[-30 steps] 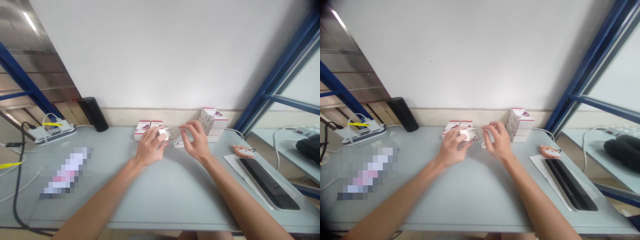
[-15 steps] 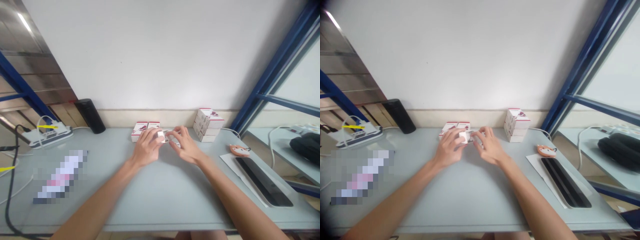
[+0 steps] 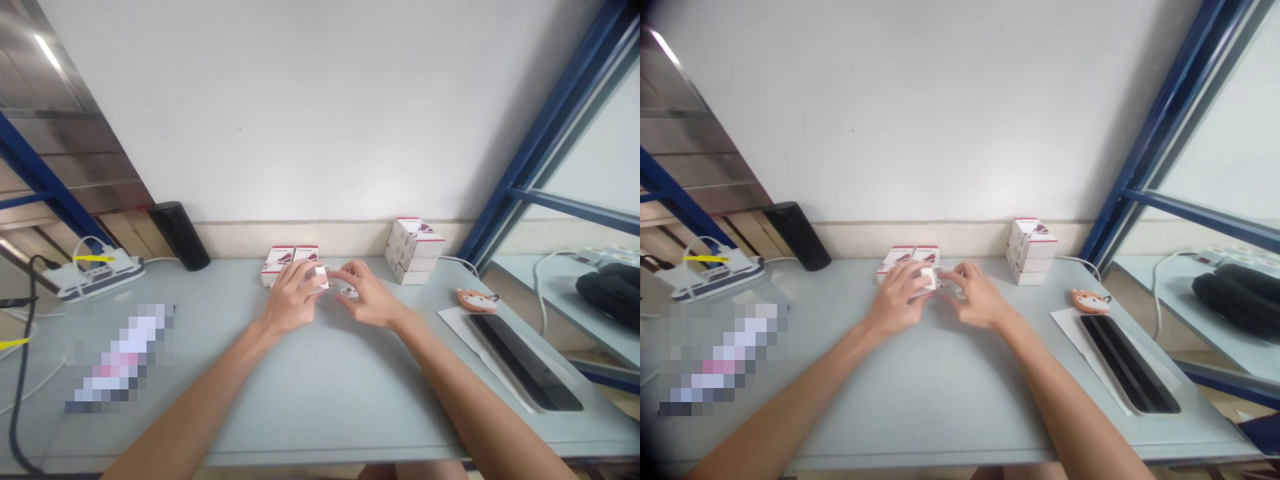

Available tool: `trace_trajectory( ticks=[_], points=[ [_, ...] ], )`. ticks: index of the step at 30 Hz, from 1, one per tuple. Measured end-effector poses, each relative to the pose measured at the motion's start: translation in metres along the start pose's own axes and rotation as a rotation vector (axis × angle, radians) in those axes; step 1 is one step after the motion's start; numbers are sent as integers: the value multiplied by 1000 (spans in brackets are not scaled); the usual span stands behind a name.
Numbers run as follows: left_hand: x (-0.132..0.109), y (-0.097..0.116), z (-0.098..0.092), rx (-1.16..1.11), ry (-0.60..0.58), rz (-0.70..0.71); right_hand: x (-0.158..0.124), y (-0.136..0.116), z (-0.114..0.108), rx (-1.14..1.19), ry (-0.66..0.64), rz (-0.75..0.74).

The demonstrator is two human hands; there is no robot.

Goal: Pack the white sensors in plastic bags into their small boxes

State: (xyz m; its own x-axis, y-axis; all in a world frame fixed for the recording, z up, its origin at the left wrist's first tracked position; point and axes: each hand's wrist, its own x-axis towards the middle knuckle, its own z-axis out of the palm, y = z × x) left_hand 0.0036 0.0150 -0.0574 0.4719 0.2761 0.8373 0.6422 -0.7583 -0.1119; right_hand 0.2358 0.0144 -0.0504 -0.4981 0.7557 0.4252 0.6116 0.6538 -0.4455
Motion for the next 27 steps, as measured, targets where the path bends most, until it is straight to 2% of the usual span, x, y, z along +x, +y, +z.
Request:
trace_trajectory(
  ticks=[5, 11, 15, 20, 27],
  points=[
    [1, 0, 0, -19, -11, -5, 1, 5, 4, 6, -21, -32],
    [0, -4, -1, -69, 32, -69, 1, 4, 11, -22, 2, -35],
    [0, -5, -1, -117, 53, -105, 0, 3, 16, 63, -12, -30],
    [0, -3, -1, -140, -6, -50, 1, 7, 14, 176, -2, 73],
    [0, -1, 0, -132, -45, -58, 4, 9, 12, 236, 20, 102]
  ],
)
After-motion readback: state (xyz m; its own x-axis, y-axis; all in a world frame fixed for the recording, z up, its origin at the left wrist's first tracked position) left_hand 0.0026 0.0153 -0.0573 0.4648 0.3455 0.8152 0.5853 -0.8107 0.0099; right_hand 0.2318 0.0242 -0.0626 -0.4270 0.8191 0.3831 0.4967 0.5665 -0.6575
